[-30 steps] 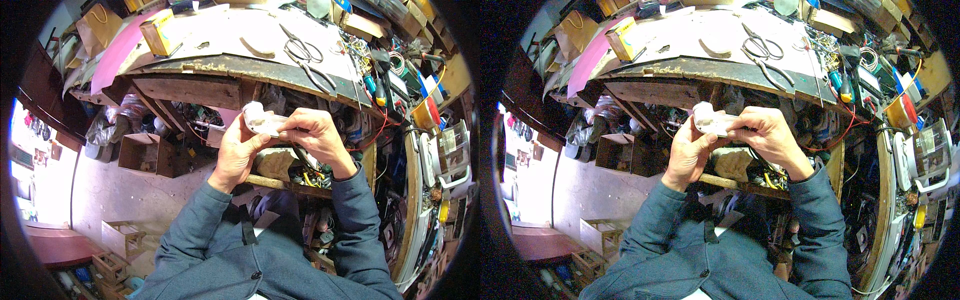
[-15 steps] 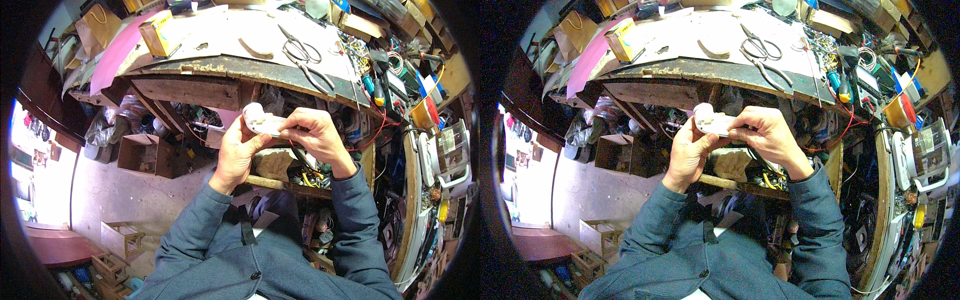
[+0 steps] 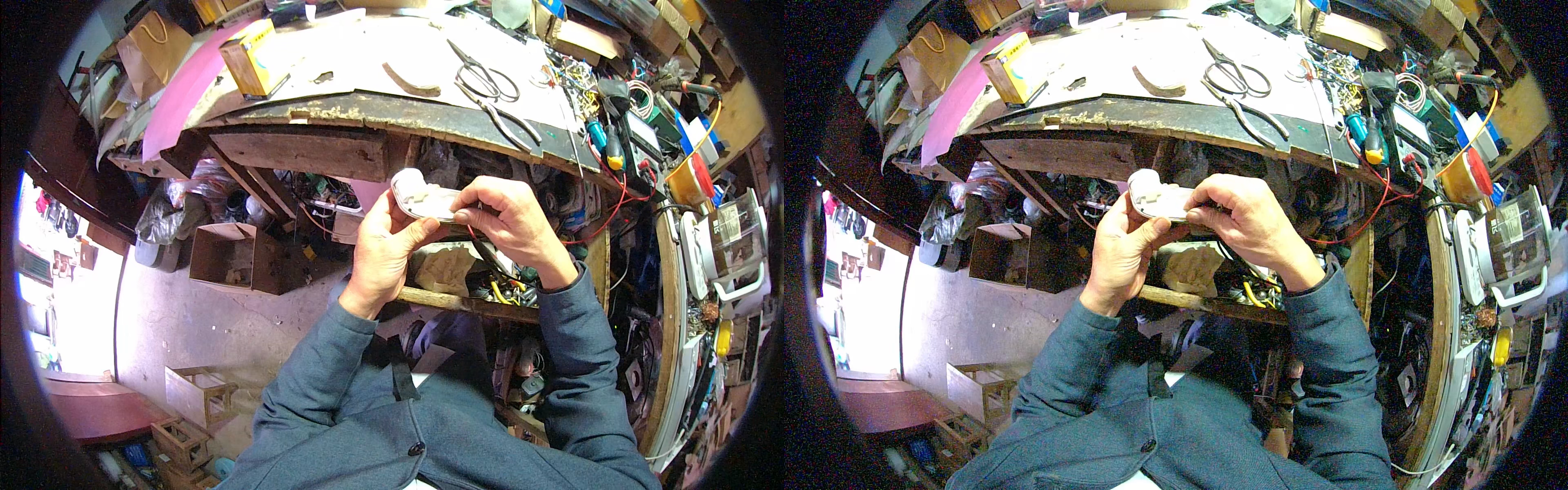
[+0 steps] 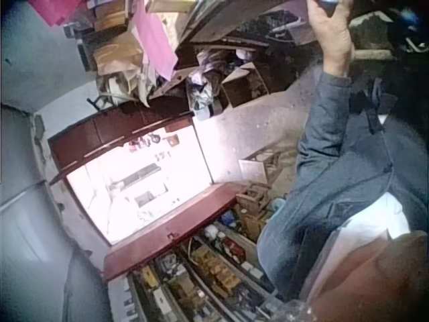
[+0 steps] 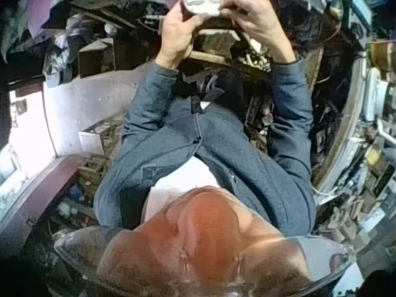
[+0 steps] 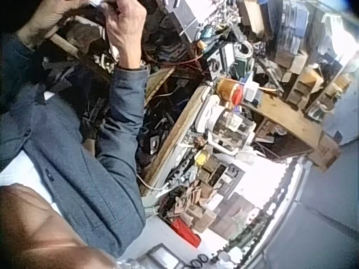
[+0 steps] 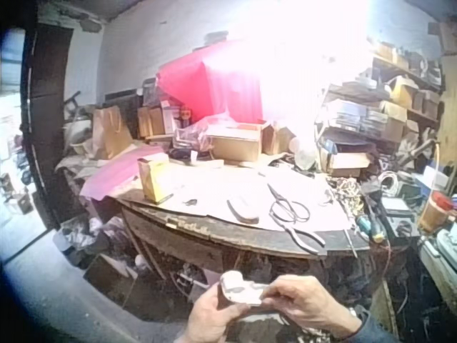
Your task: The person assembles a small white electronic device by hand, inserting a cylindrical component and connecting red and black wires. They then place the assembled unit into a black zippered pouch.
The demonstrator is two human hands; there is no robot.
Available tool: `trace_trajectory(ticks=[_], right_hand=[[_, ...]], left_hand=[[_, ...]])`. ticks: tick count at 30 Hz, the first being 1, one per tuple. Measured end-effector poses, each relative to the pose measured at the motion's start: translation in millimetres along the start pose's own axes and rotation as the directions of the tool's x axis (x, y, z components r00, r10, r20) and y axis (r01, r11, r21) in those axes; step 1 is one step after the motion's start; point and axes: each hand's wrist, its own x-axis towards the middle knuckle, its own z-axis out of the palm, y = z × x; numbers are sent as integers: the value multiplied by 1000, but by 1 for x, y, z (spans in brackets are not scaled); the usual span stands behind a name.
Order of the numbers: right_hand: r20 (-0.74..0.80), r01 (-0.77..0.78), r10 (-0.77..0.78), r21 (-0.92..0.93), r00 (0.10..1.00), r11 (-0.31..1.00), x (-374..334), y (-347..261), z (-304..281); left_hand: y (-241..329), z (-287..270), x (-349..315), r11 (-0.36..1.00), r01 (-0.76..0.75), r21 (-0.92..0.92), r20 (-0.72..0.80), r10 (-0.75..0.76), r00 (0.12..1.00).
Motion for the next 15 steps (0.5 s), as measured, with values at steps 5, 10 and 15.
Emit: trace_trajectory(ticks=[5, 10, 15], right_hand=[[-45, 89, -96, -144, 994, 986, -1, -1, 2], [-39, 97, -106, -176, 994, 979, -2, 0, 2], [-24, 78, -82, -142, 996, 987, -1, -2, 3]], left_hand=[[-2, 1, 1, 1000, -4, 14, -28, 5, 1000], [-1, 3, 0, 1000, -15, 25, -41, 16, 999], [0, 2, 0, 1000, -4, 9, -39, 4, 999]])
